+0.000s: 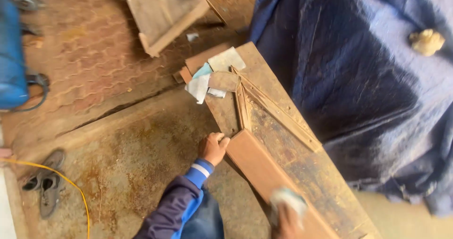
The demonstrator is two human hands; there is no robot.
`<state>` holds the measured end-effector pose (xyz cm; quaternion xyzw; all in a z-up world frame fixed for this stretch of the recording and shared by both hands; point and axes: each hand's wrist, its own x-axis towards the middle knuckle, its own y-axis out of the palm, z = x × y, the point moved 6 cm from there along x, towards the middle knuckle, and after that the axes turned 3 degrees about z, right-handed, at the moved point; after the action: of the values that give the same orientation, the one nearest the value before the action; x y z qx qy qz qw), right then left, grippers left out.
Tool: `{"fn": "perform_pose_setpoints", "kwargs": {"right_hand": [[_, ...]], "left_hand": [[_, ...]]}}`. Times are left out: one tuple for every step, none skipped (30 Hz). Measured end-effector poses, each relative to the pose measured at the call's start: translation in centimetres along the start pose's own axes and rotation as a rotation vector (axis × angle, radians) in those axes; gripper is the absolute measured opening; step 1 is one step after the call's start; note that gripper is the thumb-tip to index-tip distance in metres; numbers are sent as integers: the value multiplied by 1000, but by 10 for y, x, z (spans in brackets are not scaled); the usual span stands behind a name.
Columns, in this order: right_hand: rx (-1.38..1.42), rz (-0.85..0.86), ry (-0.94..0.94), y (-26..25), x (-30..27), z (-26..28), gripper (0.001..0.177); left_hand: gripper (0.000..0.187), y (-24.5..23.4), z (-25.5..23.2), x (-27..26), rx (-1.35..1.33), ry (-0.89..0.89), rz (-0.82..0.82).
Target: Hand-sanding a long wooden board with sandpaper.
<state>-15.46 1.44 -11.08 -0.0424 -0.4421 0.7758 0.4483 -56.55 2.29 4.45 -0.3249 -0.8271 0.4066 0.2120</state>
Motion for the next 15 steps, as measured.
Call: {"fn": "perform_pose_setpoints", "kwargs": {"right_hand": [[-26, -2, 27, 31, 52, 45, 75], [-52, -4, 54, 54, 103, 92, 76], [-70, -10, 94, 56, 143, 124, 76], [-41, 125, 147, 64, 182, 153, 71], [1, 257, 203, 75, 222, 181, 66], [-5, 246, 247, 65, 213, 174, 66], [-41, 144, 237, 50, 206, 169, 68], [-80, 44, 226, 34, 196, 167, 70], [-99, 31, 247, 14, 165, 144, 70], [-220, -86, 351, -14, 130, 122, 64], [-334, -200, 445, -41, 94, 102, 57], [-348, -209, 457, -60, 68, 88, 57], [-414, -292, 598, -80, 37, 71, 48], [-478, -376, 738, -100, 4, 56, 40], [-480, -382, 755, -86, 26, 65, 40]], "left_hand": [[28, 13, 16, 14, -134, -91, 213], [26, 26, 29, 22, -262, -185, 429], [26, 39, 42, 26, -261, -170, 471], [26, 52, 53, 26, -429, -183, 537], [25, 63, 65, 25, -590, -201, 603], [25, 67, 68, 22, -581, -193, 648], [26, 70, 69, 23, -590, -160, 661], [27, 72, 70, 23, -601, -128, 674], [27, 77, 70, 24, -607, -112, 701], [27, 82, 72, 23, -603, -151, 733], [28, 85, 77, 23, -595, -193, 756], [28, 84, 72, 25, -599, -181, 773], [28, 81, 71, 27, -559, -176, 804], [28, 79, 69, 29, -519, -170, 834], [28, 77, 69, 31, -511, -163, 849]]}}
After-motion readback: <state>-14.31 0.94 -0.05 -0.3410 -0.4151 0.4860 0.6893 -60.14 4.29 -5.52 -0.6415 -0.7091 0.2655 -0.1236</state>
